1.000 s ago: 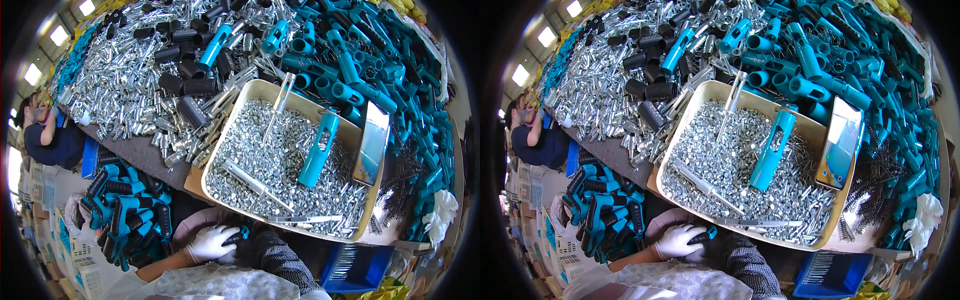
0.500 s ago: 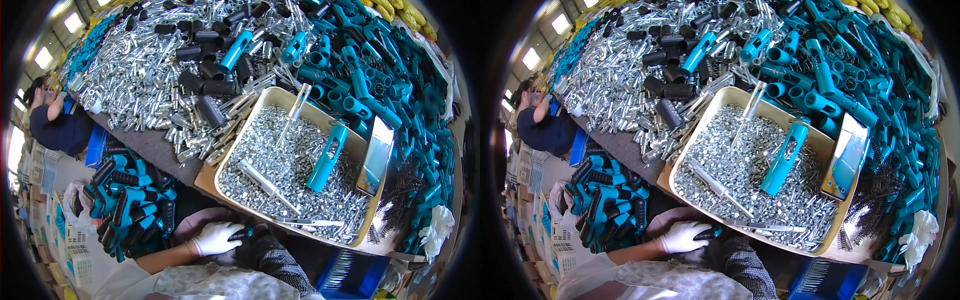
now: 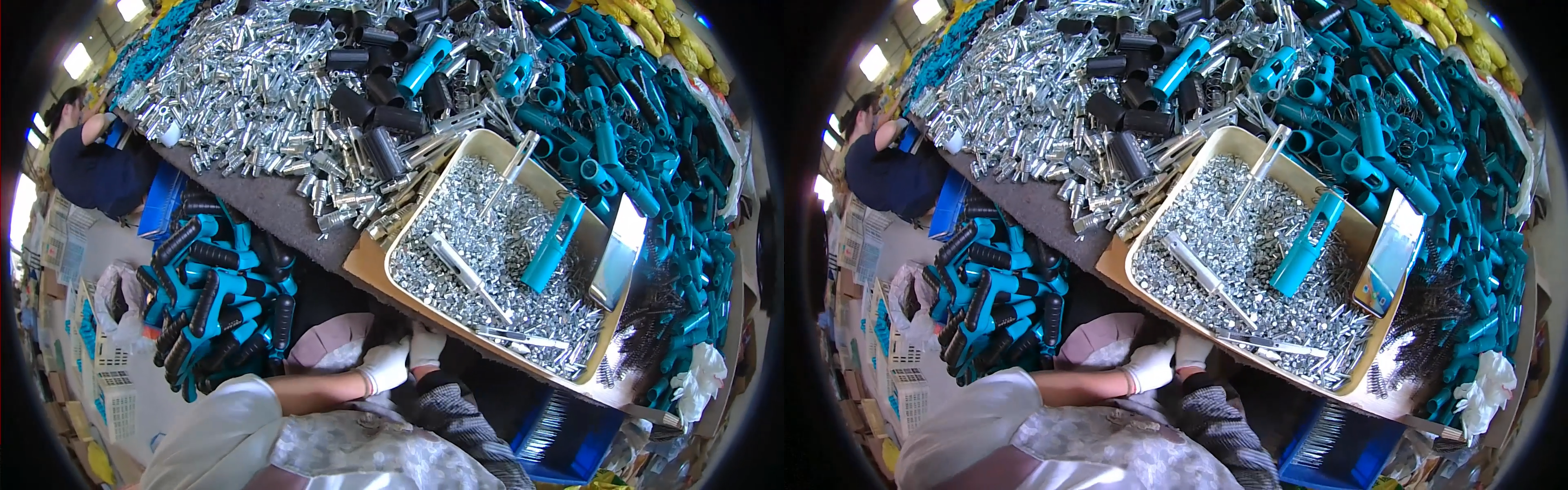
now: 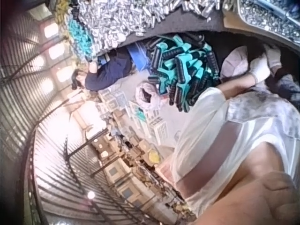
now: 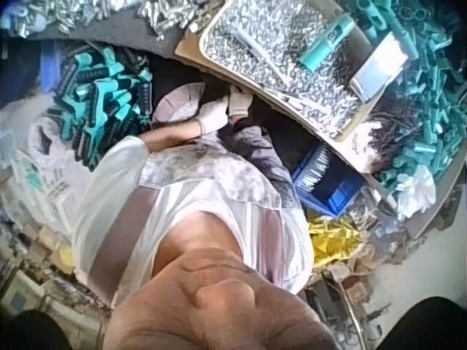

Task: Assembling mechanical handle components by inserting internal parts like springs and metal tubes into plastic housings.

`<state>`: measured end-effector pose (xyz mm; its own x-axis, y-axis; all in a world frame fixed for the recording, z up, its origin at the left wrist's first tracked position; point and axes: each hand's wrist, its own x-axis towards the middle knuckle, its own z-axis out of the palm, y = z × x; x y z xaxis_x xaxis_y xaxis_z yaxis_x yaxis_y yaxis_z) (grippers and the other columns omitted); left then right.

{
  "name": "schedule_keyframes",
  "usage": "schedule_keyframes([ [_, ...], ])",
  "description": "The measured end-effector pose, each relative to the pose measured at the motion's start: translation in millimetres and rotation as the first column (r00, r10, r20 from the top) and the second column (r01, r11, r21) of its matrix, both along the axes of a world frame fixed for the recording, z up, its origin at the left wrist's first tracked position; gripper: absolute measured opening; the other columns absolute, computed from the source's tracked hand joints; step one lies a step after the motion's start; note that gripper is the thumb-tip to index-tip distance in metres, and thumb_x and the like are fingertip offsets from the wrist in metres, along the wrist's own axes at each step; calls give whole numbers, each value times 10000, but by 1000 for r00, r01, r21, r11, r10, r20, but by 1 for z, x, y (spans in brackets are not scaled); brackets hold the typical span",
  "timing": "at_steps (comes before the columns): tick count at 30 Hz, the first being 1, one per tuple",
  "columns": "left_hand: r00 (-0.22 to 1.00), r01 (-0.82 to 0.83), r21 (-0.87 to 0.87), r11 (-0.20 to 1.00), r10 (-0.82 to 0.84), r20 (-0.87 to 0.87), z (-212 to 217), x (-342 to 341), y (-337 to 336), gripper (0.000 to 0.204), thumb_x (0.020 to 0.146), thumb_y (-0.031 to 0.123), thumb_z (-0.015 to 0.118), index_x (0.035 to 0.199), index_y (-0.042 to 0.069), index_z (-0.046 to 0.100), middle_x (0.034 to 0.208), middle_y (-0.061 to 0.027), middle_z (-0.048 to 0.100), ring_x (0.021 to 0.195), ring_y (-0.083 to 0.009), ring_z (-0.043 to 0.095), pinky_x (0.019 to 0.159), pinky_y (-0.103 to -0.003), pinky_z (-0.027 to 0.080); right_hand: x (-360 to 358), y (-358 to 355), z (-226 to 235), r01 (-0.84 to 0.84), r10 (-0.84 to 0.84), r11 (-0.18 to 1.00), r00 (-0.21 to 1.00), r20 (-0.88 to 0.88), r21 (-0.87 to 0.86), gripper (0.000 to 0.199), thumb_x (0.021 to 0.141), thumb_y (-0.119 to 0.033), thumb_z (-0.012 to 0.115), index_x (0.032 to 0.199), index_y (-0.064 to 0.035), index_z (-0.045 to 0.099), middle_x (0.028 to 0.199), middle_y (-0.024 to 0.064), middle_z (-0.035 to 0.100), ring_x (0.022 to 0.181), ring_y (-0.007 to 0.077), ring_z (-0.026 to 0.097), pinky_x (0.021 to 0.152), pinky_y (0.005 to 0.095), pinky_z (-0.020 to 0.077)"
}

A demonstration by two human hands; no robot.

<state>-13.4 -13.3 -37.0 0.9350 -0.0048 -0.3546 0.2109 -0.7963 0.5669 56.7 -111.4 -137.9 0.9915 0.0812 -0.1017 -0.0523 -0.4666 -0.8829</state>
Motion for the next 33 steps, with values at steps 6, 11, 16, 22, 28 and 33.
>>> schedule_keyframes([
  [6, 999, 41, -36, 998, -42, -15, 15, 13, 12, 399, 810, 249, 619, 1134, 23, 568, 867, -245, 690, 796, -446, 671, 703, -547, 523, 12, -6, 25, -254, 316, 897, 940, 126, -361, 272, 941, -217, 590, 1130, -51, 694, 1118, 202, 695, 1116, 359, 632, 942, 435, 493],
  [11, 996, -83, -26, 996, 83, 21, -11, 2, 1, 410, 778, 186, 579, 1139, -9, 589, 879, -260, 680, 732, -435, 669, 659, -536, 523, 4, 15, 54, -244, 353, 758, 933, 67, -604, 468, 873, -213, 606, 1329, -108, 597, 1340, 208, 580, 1251, 416, 532, 1070, 539, 395],
  [16, 995, -30, -64, 997, 36, 90, -24, 9, -3, 325, 777, 201, 611, 1015, -21, 609, 823, -248, 679, 711, -437, 663, 650, -526, 528, 19, -1, 48, -430, 429, 645, 888, -166, -632, 334, 929, -205, 547, 1234, -118, 651, 1180, 212, 653, 1119, 434, 600, 992, 541, 454],
  [22, 990, -113, -59, 992, 107, -89, -14, 3, 12, 408, 792, 185, 586, 1136, -34, 569, 824, -276, 671, 729, -445, 662, 662, -537, 519, 4, 21, 69, -474, 438, 643, 872, -219, -602, 469, 864, -239, 604, 1314, -108, 612, 1296, 197, 602, 1228, 413, 546, 1060, 529, 412],
  [28, 991, -114, -62, 992, 118, 66, -26, -9, 6, 371, 799, 191, 606, 1127, 20, 581, 829, -242, 679, 723, -442, 665, 645, -527, 522, -5, 5, 32, -306, 467, 691, 880, 82, -655, 293, 943, -233, 535, 1187, -105, 635, 1029, 184, 693, 964, 401, 668, 826, 502, 519],
  [33, 981, -175, -146, 974, 186, 63, -26, -5, -13, 510, 804, 238, 622, 1278, 54, 582, 895, -261, 688, 790, -446, 670, 727, -538, 524, -1, 2, 27, 27, -24, 994, 999, 31, -106, 342, 956, -217, 599, 1233, -25, 662, 1258, 237, 639, 1195, 378, 604, 1077, 397, 413],
])
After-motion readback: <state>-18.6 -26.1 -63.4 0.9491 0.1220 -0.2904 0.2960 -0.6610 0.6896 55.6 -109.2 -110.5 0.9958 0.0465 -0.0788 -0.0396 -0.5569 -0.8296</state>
